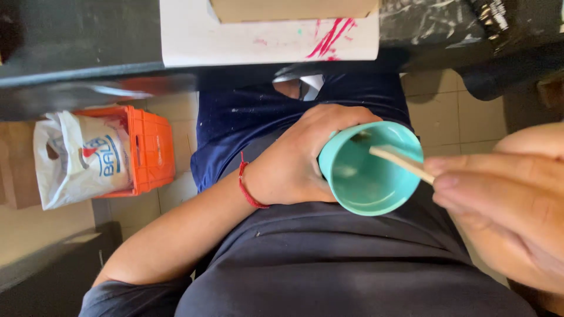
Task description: Mixing glue in a cup and applying it to a cardboard box using a brush
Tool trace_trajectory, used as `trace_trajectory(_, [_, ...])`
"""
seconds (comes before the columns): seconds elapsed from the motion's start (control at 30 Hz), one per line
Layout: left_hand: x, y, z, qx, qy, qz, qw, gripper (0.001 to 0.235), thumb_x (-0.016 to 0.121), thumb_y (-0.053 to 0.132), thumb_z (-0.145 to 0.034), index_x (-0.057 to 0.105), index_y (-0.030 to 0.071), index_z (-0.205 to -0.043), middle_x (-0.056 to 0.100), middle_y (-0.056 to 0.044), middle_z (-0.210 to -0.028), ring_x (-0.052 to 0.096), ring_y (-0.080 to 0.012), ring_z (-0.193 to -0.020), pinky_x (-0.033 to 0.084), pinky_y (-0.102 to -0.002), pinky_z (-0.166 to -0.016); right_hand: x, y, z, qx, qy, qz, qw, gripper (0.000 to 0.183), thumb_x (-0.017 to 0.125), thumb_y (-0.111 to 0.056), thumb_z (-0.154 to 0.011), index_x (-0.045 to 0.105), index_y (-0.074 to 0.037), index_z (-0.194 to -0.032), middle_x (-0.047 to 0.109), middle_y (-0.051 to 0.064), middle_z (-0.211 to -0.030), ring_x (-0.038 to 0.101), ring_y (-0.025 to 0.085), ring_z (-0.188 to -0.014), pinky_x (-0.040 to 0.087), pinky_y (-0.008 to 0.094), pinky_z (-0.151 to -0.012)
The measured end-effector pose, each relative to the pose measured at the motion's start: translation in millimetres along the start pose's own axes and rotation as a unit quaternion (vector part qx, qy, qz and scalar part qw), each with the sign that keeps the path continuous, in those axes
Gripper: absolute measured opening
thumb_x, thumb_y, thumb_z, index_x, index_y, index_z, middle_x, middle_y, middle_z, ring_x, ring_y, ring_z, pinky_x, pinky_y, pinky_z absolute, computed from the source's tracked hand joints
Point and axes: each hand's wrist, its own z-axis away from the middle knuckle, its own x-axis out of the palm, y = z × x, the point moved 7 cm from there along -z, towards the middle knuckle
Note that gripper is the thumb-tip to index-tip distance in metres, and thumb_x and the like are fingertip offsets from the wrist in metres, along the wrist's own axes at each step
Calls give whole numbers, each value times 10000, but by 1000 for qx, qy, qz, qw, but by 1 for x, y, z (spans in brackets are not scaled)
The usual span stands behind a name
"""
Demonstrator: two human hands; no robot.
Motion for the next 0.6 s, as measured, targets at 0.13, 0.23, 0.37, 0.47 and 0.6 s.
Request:
trace_trajectory(0.13, [0, 6, -17, 5, 20, -141, 990, 608, 776, 470, -820, 544, 138, -1274, 638, -54, -1161, 646, -273, -1133, 446, -389, -966, -9, -4, -6, -120, 57, 117, 984, 95, 687, -207, -908, 672, -168, -993, 762, -40, -1024, 645, 189, -833, 399, 420, -748])
trace_trajectory(0.23, [2, -4, -46, -23, 16, -174, 984, 720, 827, 518, -749, 527, 198, -1321, 577, -38, -1181, 573, -221, -1133, 390, -369, -1007, -28, 18, -4, -105, 147, 72, 981, 81, 745, -164, -867, 696, -122, -917, 751, 41, -914, 649, 179, -747, 325, 398, -842])
trace_trajectory(0.37, [0, -18, -106, -9, -7, -168, 986, 1069, 799, 665, -626, 412, 68, -1425, 545, -158, -1369, 531, -311, -1284, 425, -438, -1121, -52, 64, -14, -100, 125, 24, 987, 177, 584, -35, -967, 569, -67, -1140, 591, -11, -741, 459, 131, -476, 318, 366, -505])
trace_trajectory(0.47, [-3, -41, -159, -4, -5, -126, 992, 1007, 879, 541, -676, 402, 80, -1433, 534, -145, -1437, 522, -303, -1359, 400, -422, -1188, -74, 111, -14, -36, 191, -2, 981, 168, 627, 22, -1081, 585, 90, -1229, 667, 135, -935, 601, 266, -768, 441, 430, -781])
trace_trajectory(0.6, [-8, -79, -220, -38, 0, -114, 993, 993, 1015, 229, -720, 332, 162, -1438, 572, -59, -1439, 563, -226, -1357, 406, -323, -1152, -107, 157, -29, 45, 252, 6, 967, 138, 642, 212, -1276, 692, 196, -1148, 696, 264, -1148, 649, 361, -1088, 471, 438, -995])
